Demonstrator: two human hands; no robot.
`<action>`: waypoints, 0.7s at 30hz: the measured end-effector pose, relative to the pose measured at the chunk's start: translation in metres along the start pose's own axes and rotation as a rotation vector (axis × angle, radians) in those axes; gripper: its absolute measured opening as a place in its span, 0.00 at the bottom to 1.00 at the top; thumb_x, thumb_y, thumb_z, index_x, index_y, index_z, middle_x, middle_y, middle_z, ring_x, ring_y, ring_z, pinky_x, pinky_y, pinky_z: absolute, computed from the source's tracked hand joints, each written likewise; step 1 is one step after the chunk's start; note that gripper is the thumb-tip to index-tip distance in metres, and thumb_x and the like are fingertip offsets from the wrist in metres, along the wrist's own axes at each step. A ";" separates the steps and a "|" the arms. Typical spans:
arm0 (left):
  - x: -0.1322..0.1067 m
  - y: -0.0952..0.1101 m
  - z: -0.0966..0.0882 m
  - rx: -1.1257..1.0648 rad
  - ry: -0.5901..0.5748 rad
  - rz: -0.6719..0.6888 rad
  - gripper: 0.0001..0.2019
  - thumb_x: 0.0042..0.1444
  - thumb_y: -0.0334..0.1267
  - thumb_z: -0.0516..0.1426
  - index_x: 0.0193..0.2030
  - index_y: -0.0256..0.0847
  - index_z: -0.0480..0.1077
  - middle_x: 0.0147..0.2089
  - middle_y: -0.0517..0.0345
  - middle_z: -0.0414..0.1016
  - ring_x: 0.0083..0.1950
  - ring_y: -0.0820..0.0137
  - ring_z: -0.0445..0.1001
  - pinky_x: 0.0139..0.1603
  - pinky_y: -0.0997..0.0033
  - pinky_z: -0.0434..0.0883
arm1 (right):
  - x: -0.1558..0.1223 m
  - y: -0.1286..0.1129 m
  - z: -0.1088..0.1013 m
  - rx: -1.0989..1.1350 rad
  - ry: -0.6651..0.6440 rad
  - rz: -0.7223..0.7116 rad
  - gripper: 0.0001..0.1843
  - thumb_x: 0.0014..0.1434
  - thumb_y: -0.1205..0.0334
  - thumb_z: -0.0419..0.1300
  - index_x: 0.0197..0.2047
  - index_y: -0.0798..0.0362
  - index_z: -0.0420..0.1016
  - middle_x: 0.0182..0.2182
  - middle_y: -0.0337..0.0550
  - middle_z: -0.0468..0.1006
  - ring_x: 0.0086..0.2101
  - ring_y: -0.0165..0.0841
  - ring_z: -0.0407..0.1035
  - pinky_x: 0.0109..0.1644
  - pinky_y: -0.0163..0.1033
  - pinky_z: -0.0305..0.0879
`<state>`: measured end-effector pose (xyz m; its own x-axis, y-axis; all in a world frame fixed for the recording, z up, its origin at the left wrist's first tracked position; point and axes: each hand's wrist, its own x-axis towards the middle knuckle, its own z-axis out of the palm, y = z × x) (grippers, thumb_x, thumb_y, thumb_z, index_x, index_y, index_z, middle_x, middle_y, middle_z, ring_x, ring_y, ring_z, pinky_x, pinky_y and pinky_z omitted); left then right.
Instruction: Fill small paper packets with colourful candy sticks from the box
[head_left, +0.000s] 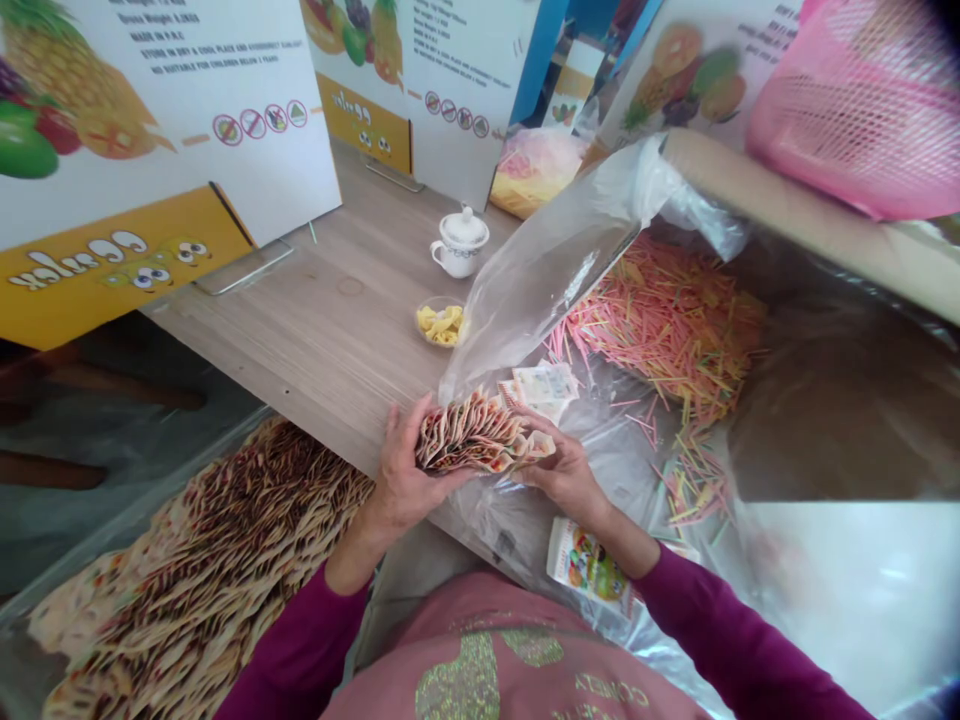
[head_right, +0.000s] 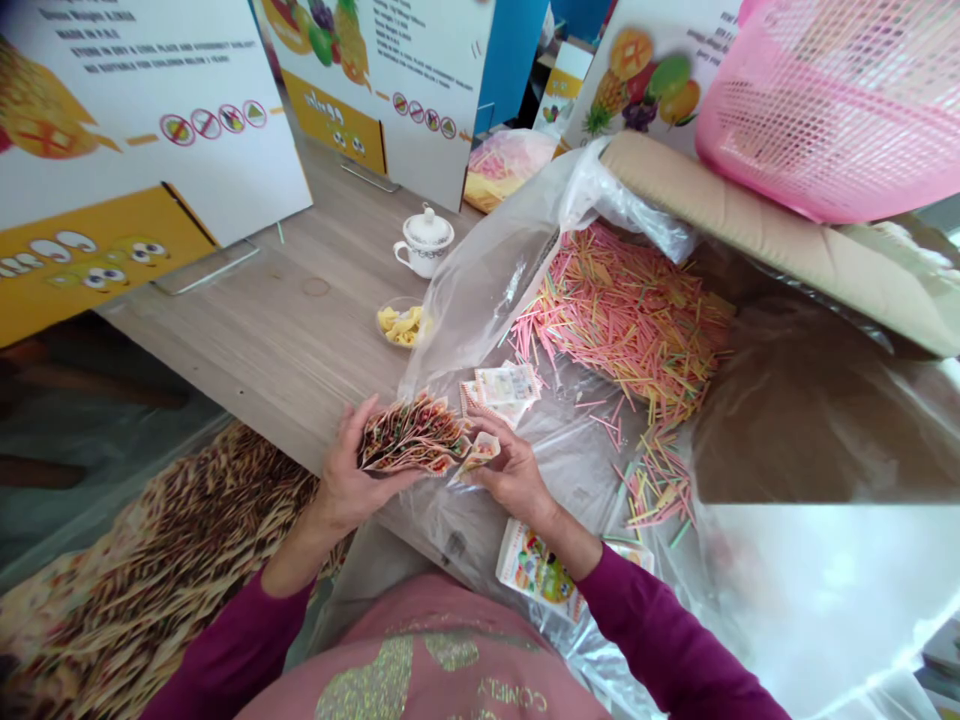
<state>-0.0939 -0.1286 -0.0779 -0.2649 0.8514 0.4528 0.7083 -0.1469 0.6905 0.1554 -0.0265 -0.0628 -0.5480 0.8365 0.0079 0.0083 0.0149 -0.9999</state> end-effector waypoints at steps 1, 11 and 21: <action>0.000 0.000 0.000 0.001 0.001 0.001 0.57 0.49 0.52 0.78 0.80 0.46 0.55 0.60 0.47 0.85 0.58 0.49 0.86 0.80 0.29 0.63 | 0.001 0.000 0.001 -0.042 0.008 -0.054 0.34 0.51 0.57 0.85 0.60 0.41 0.86 0.69 0.49 0.79 0.70 0.51 0.71 0.76 0.59 0.66; 0.004 0.000 -0.002 -0.044 0.025 0.030 0.49 0.50 0.50 0.77 0.75 0.45 0.64 0.62 0.46 0.84 0.60 0.50 0.85 0.71 0.41 0.76 | 0.026 -0.005 0.004 -0.348 -0.104 -0.197 0.42 0.60 0.47 0.79 0.74 0.44 0.75 0.70 0.56 0.77 0.69 0.51 0.73 0.75 0.59 0.67; 0.005 -0.002 -0.009 -0.150 -0.078 0.081 0.44 0.56 0.48 0.74 0.76 0.47 0.63 0.64 0.45 0.83 0.61 0.52 0.84 0.69 0.45 0.79 | 0.058 -0.015 0.012 -0.235 -0.410 -0.055 0.76 0.45 0.38 0.84 0.86 0.46 0.50 0.74 0.59 0.69 0.70 0.55 0.69 0.77 0.59 0.62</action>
<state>-0.1029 -0.1285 -0.0715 -0.1553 0.8692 0.4694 0.6181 -0.2851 0.7326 0.1131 0.0153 -0.0479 -0.8374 0.5465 0.0064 0.1337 0.2161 -0.9672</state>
